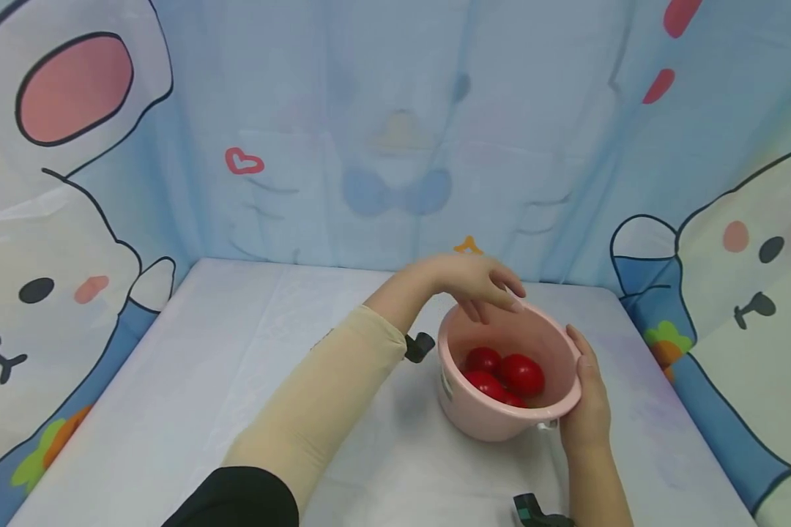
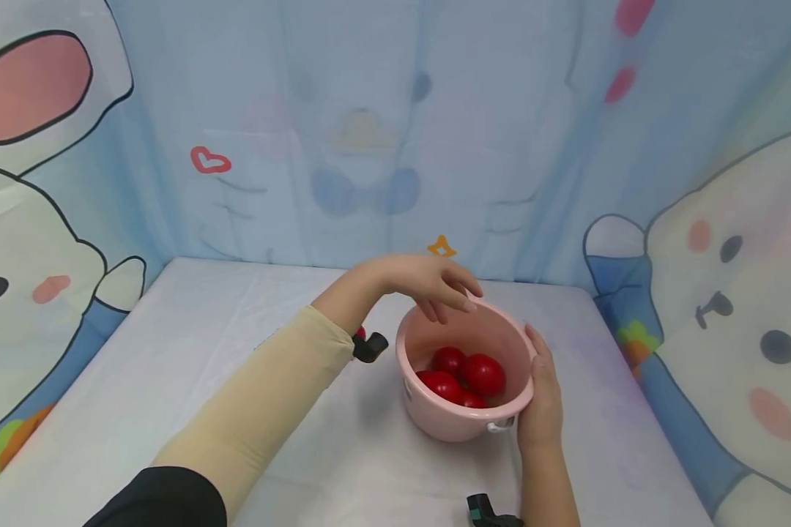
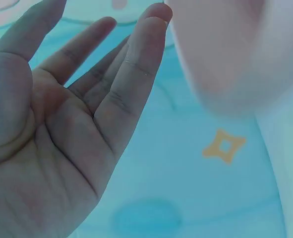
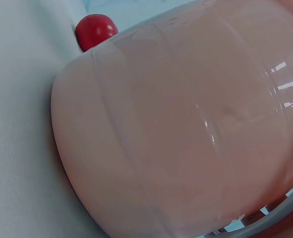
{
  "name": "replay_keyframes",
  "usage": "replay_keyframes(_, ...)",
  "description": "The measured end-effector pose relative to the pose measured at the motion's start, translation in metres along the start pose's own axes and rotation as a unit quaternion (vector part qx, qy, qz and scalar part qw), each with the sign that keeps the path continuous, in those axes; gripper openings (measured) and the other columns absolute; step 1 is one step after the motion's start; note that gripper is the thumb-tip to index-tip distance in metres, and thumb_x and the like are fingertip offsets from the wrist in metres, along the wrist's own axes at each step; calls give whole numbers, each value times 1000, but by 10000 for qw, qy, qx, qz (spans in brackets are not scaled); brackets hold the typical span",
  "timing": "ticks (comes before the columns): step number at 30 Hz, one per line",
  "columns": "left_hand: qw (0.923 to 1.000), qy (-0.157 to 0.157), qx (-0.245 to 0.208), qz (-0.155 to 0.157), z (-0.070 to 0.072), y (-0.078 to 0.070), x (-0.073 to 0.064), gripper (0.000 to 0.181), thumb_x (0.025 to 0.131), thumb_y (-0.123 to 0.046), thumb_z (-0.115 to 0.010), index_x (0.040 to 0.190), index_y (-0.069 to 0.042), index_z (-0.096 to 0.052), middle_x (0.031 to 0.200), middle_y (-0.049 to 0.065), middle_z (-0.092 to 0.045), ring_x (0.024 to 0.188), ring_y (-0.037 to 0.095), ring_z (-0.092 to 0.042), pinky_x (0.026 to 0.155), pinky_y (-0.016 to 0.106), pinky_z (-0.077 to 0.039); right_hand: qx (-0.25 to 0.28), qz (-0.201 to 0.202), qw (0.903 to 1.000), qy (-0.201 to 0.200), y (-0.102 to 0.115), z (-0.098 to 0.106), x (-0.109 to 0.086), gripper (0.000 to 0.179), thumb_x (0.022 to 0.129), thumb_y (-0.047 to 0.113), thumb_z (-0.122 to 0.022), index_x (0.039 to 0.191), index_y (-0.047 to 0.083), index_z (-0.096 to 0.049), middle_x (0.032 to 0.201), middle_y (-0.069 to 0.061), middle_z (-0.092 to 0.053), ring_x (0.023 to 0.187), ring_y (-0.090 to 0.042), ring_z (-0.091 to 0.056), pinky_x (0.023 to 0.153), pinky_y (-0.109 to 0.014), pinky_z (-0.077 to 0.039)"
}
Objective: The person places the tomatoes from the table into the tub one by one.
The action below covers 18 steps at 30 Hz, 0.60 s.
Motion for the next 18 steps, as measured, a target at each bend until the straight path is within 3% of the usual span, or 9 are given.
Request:
replay_keyframes(4, 9997, -230, 34, -5, 16, 20, -20, 46, 93, -38, -67, 136, -25, -58, 130, -2, -61, 94, 17, -73, 83, 30, -60, 132, 36, 9999, -10, -2, 0, 0, 47, 104, 48, -35, 150, 46, -33, 159, 13, -33, 146, -18, -29, 85, -5, -47)
replay_keyframes(9, 9978, -622, 82, 189, 30, 58, -44, 42, 95, -39, -65, 135, -26, -60, 131, -3, -60, 98, 19, -72, 83, 30, -60, 273, 94, 9996, 46, -1, -1, 0, 47, 104, 46, -35, 151, 44, -33, 159, 11, -33, 145, -16, -30, 87, -5, -47)
replay_keyframes(14, 9951, -744, 134, 633, 30, 105, -59, 46, 95, -43, -63, 138, -27, -57, 134, 1, -59, 103, 22, -71, 86, 32, -59, 366, 86, 9993, 49, 1, -1, -1, 47, 105, 46, -34, 151, 43, -33, 159, 11, -33, 145, -16, -29, 88, -5, -47)
replay_keyframes(18, 9897, -971, -142, 1040, 24, 148, -66, 48, 94, -43, -64, 139, -29, -56, 131, 2, -60, 103, 22, -69, 89, 35, -58, 458, 117, 9989, 75, 0, -2, -2, 47, 105, 45, -34, 151, 42, -33, 159, 11, -33, 145, -15, -29, 90, -5, -46)
Point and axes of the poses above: each hand's wrist, its own x-axis towards the middle knuckle, its own z-axis out of the back of the hand, y = z × x, the point moved 3 cm from there along x, towards the middle knuckle
